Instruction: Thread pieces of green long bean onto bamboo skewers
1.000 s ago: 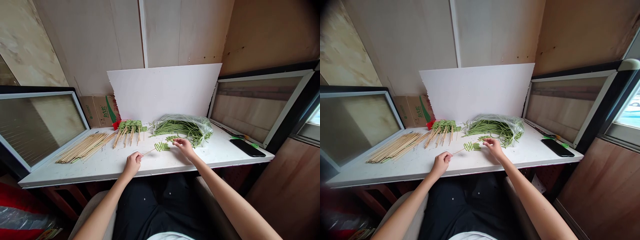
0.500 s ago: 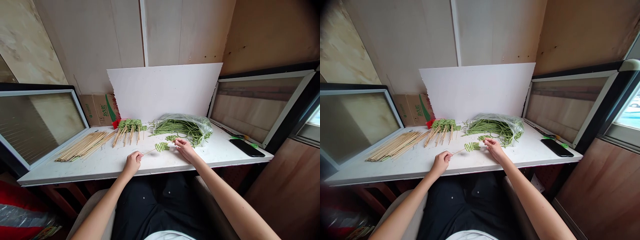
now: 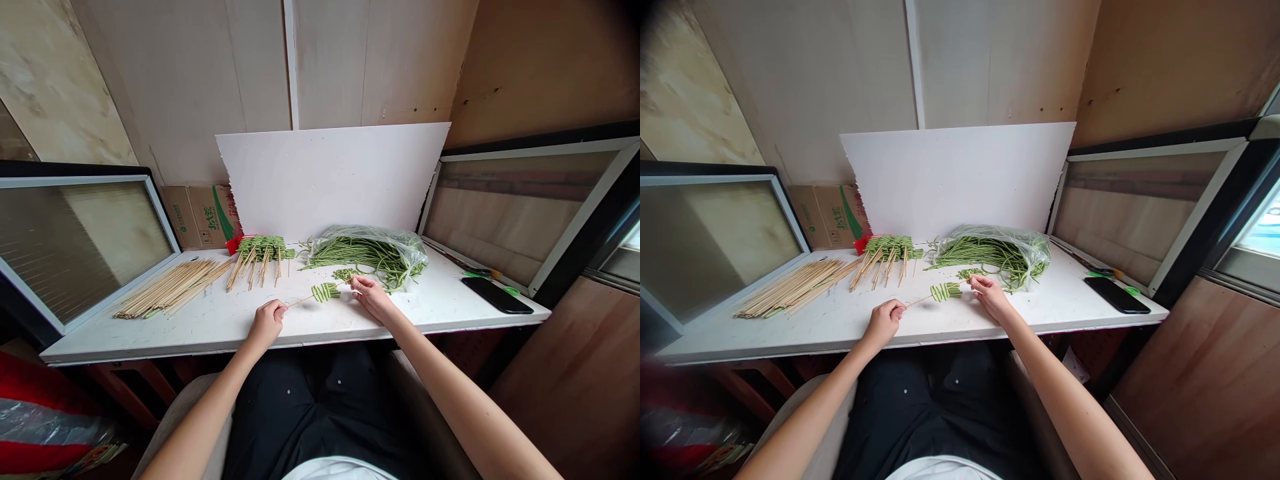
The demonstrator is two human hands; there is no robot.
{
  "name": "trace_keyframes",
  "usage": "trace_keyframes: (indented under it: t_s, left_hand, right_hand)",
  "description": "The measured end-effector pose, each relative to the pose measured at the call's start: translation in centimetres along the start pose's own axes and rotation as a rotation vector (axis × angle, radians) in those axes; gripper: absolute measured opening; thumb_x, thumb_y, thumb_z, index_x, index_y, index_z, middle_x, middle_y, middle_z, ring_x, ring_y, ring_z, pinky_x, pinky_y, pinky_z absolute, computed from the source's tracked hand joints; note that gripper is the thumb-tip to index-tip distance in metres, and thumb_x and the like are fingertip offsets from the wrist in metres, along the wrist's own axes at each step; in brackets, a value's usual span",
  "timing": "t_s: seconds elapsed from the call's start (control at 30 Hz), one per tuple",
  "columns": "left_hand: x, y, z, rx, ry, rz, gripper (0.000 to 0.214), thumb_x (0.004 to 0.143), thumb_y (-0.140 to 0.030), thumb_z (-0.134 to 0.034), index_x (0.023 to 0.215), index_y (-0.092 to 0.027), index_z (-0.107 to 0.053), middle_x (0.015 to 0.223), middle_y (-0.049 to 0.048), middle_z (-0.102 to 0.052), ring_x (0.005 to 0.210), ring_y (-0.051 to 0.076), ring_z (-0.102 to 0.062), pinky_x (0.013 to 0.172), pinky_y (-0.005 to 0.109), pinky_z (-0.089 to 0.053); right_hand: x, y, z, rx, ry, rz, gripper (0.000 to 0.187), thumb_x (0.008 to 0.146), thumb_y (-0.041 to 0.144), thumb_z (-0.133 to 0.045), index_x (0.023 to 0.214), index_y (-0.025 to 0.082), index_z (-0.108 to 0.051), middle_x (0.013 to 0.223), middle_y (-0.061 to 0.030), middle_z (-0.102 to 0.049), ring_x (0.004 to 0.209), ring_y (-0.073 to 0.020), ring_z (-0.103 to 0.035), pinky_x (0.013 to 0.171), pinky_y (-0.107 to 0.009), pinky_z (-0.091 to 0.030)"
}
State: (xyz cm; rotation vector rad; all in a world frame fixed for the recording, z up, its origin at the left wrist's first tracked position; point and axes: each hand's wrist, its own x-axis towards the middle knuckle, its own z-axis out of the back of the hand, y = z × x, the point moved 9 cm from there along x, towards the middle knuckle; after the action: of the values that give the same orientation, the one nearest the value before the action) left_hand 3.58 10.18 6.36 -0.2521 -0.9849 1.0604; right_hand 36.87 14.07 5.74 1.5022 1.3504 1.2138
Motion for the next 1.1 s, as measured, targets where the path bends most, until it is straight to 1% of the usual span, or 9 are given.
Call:
trace_keyframes:
  t_s: [0.1, 0.27, 0.4, 0.53, 0.73, 0.93, 1.1]
  left_hand:
    - [0.01, -0.08, 0.06, 0.000, 0.000, 0.004, 0.021, 0.090, -0.015, -0.052, 0.076, -0.022, -0.066, 0.068, 0.0016, -0.066, 0.067, 0.018, -0.061, 0.068, 0.028, -0.046]
    - [-0.01, -0.20, 0.12, -0.002, 0.003, 0.009, 0.021, 0.090, -0.014, -0.053, 0.075, -0.021, -0.066, 0.068, 0.0018, -0.066, 0.067, 0.018, -0.062, 0.068, 0.028, -0.046]
    - [-0.02, -0.11, 0.14, -0.016, 0.000, 0.023, 0.021, 0.089, -0.013, -0.053, 0.077, -0.021, -0.067, 0.068, 0.0019, -0.067, 0.068, 0.018, -0.063, 0.069, 0.028, -0.047]
    - [-0.02, -0.11, 0.29, -0.015, -0.018, 0.025, 0.021, 0.089, -0.014, -0.053, 0.077, -0.020, -0.068, 0.068, 0.0020, -0.067, 0.068, 0.018, -0.063, 0.069, 0.028, -0.048]
    - [-0.07, -0.32, 0.31, -0.019, -0.020, 0.008, 0.022, 0.090, -0.014, -0.051, 0.076, -0.020, -0.067, 0.068, 0.0021, -0.067, 0.067, 0.018, -0.063, 0.068, 0.027, -0.047]
    - [-0.12, -0.15, 0.21, -0.016, -0.021, 0.001, 0.021, 0.089, -0.013, -0.053, 0.076, -0.020, -0.068, 0.068, 0.0019, -0.067, 0.067, 0.018, -0.062, 0.067, 0.027, -0.047]
    - [-0.13, 0.11, 0.12, -0.011, -0.022, 0.004, 0.021, 0.089, -0.012, -0.052, 0.076, -0.020, -0.067, 0.069, 0.0021, -0.068, 0.068, 0.018, -0.063, 0.068, 0.027, -0.047]
  right_hand:
    - [0.11, -0.16, 0.08, 0.034, 0.000, -0.009, 0.043, 0.063, 0.051, -0.098, 0.087, 0.023, -0.076, 0.098, -0.0030, -0.072, 0.075, -0.0135, -0.060, 0.064, -0.025, -0.050]
    - [0.28, -0.59, 0.49, 0.059, -0.035, -0.037, 0.045, 0.058, 0.047, -0.101, 0.090, 0.023, -0.079, 0.098, -0.0046, -0.072, 0.079, -0.0155, -0.061, 0.065, -0.025, -0.052]
    - [0.06, -0.33, 0.31, 0.064, -0.024, -0.029, 0.041, 0.063, 0.048, -0.099, 0.089, 0.023, -0.079, 0.098, -0.0039, -0.071, 0.079, -0.0138, -0.059, 0.066, -0.023, -0.051]
    - [-0.05, 0.08, 0.10, 0.050, -0.001, -0.001, 0.039, 0.067, 0.052, -0.097, 0.088, 0.024, -0.079, 0.100, -0.0034, -0.071, 0.079, -0.0145, -0.059, 0.065, -0.024, -0.049]
    - [-0.01, -0.15, 0.14, 0.076, -0.012, -0.026, 0.039, 0.064, 0.050, -0.099, 0.087, 0.025, -0.080, 0.097, -0.0020, -0.071, 0.077, -0.0133, -0.058, 0.064, -0.024, -0.048]
    - [-0.19, -0.05, -0.10, 0.090, -0.020, -0.036, 0.040, 0.061, 0.049, -0.101, 0.082, 0.023, -0.079, 0.102, -0.0043, -0.074, 0.077, -0.0137, -0.059, 0.063, -0.024, -0.049]
    - [-0.06, -0.17, 0.04, 0.115, -0.023, -0.037, 0.039, 0.059, 0.045, -0.102, 0.084, 0.023, -0.080, 0.096, -0.0032, -0.074, 0.075, -0.0126, -0.059, 0.063, -0.024, -0.050]
